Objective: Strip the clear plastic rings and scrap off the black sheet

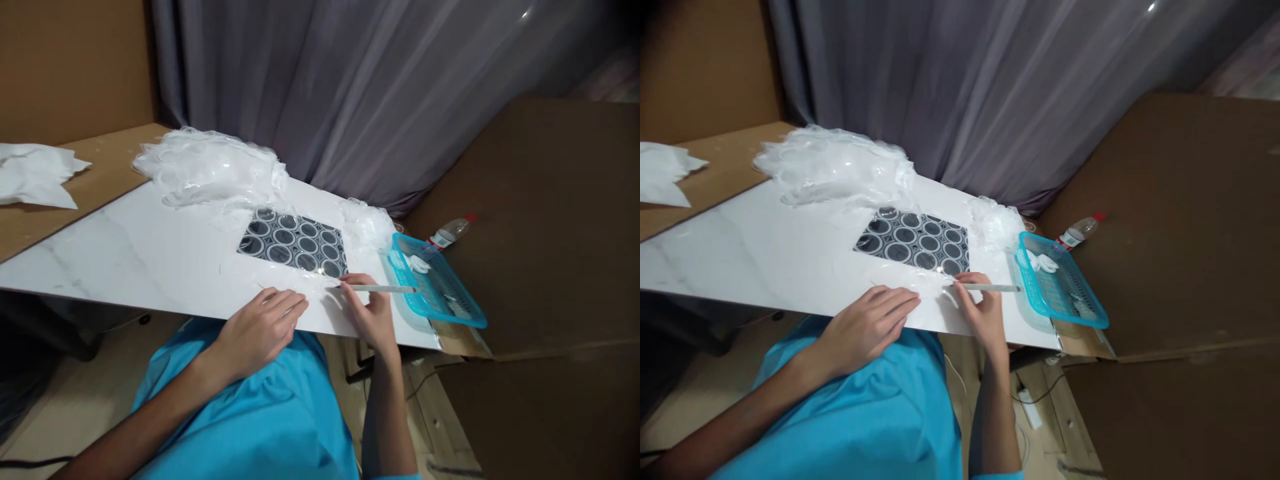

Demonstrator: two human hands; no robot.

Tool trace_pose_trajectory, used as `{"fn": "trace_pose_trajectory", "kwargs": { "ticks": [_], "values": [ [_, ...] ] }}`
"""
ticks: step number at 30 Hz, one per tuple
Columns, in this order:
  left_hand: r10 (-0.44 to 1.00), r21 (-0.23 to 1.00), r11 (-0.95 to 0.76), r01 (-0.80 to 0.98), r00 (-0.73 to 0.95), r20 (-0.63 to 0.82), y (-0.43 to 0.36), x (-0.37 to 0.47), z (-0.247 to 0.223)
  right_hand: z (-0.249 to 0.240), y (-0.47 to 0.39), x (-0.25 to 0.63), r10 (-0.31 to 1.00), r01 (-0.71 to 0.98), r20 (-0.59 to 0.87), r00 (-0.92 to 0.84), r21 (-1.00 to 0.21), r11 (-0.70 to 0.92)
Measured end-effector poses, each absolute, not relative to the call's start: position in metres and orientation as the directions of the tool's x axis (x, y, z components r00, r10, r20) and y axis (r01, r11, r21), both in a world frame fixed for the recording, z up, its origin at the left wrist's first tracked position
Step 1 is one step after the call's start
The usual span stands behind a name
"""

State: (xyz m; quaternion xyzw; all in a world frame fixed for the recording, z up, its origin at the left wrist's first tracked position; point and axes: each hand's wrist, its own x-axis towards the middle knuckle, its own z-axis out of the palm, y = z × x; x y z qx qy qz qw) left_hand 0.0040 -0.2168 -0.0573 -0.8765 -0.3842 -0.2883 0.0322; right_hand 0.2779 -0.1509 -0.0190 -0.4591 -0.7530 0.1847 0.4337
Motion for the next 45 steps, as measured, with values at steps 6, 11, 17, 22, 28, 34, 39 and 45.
{"fn": "trace_pose_trajectory", "kwargs": {
  "ticks": [6, 11, 17, 22, 28, 34, 39, 45],
  "values": [
    [0.645, 0.132, -0.708, 0.694, 0.558, 0.523, -0.216, 0.002, -0.062, -0.024, -0.159, 0.236, 0.874, 0.346, 0.307, -0.377, -0.829, 0.440],
    [0.659, 0.160, -0.704, 0.691, 0.552, 0.511, -0.216, 0.003, -0.061, -0.031, -0.155, 0.237, 0.893, 0.356, 0.246, -0.377, -0.852, 0.385],
    [0.663, 0.175, -0.703, 0.689, 0.547, 0.511, -0.216, 0.004, -0.061, -0.030, -0.155, 0.235, 0.873, 0.374, 0.277, -0.401, -0.821, 0.432],
    [0.665, 0.188, -0.701, 0.688, 0.535, 0.521, -0.216, 0.005, -0.060, -0.030, -0.154, 0.235, 0.866, 0.387, 0.287, -0.410, -0.805, 0.450],
    [0.670, 0.180, -0.693, 0.698, 0.531, 0.518, -0.216, 0.006, -0.061, -0.030, -0.152, 0.235, 0.851, 0.375, 0.291, -0.437, -0.801, 0.467],
    [0.673, 0.173, -0.691, 0.702, 0.537, 0.508, -0.215, 0.006, -0.061, -0.032, -0.153, 0.235, 0.807, 0.430, 0.347, -0.479, -0.709, 0.560],
    [0.691, 0.242, -0.683, 0.689, 0.503, 0.520, -0.215, 0.006, -0.059, -0.038, -0.157, 0.233, 0.767, 0.494, 0.387, -0.512, -0.598, 0.631],
    [0.699, 0.282, -0.681, 0.676, 0.486, 0.525, -0.214, 0.006, -0.061, -0.046, -0.147, 0.237, 0.735, 0.526, 0.446, -0.511, -0.513, 0.678]
  ]
}}
